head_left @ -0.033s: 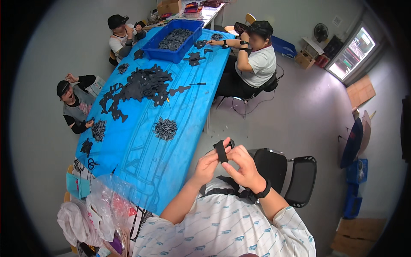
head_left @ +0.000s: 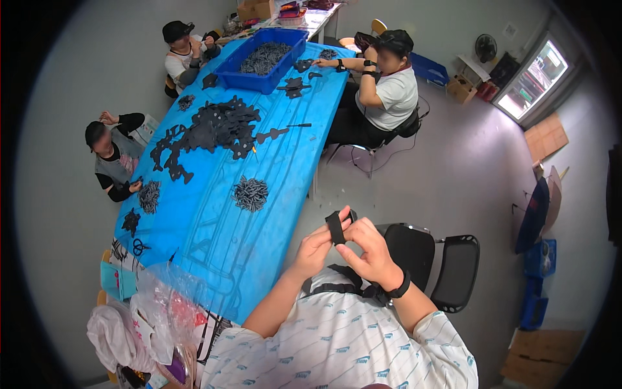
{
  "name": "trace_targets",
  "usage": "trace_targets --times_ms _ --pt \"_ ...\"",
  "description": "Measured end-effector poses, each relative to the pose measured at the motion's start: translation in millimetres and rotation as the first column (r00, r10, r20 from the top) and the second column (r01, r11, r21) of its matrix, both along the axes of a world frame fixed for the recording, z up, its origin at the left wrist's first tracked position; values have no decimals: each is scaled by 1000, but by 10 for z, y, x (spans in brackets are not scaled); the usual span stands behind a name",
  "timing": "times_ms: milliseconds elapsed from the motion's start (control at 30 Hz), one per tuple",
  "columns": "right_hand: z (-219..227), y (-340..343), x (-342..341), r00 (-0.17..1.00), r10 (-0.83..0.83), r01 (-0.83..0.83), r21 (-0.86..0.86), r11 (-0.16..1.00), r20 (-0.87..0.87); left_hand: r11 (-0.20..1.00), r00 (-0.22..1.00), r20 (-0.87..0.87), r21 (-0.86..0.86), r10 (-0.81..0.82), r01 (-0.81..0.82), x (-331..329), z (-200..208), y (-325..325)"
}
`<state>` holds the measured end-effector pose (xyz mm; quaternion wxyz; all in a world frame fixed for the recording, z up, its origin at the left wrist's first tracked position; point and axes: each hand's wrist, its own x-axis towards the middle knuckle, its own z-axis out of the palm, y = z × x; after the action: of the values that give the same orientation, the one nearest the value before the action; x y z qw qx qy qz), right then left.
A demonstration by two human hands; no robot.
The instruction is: The person is adjusting a wrist-mounted sensor and then begins assembling or inspecting small black components for shoes at a workstation with others.
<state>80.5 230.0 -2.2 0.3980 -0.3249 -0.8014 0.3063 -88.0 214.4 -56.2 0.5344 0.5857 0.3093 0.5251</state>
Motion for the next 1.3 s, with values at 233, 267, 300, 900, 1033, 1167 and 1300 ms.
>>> trace_targets --times_ms 233,267,300,900,1033,1167,1300 --pt "73 44 -35 996 -27 23 -50 998 -87 988 990 -9 57 144 -143 28 132 62" --pt "85 51 -69 991 -42 34 -62 998 -124 982 960 206 -64 187 -178 39 180 72" --pt "58 74 -68 993 -9 9 -7 1000 -114 981 960 206 -84 189 -175 26 246 108" --pt "73 97 -134 978 51 -68 -80 995 -201 976 956 225 62 189 -207 -2 236 132" --pt "200 131 -215 980 24 -37 -62 997 -196 951 922 232 -65 310 -303 34 391 269" --pt "164 170 -288 983 -116 107 -68 992 -146 974 936 270 -37 227 -225 50 402 311" --pt "65 170 -299 962 -224 226 -1 974 -157 977 953 218 -44 211 -207 37 426 310"
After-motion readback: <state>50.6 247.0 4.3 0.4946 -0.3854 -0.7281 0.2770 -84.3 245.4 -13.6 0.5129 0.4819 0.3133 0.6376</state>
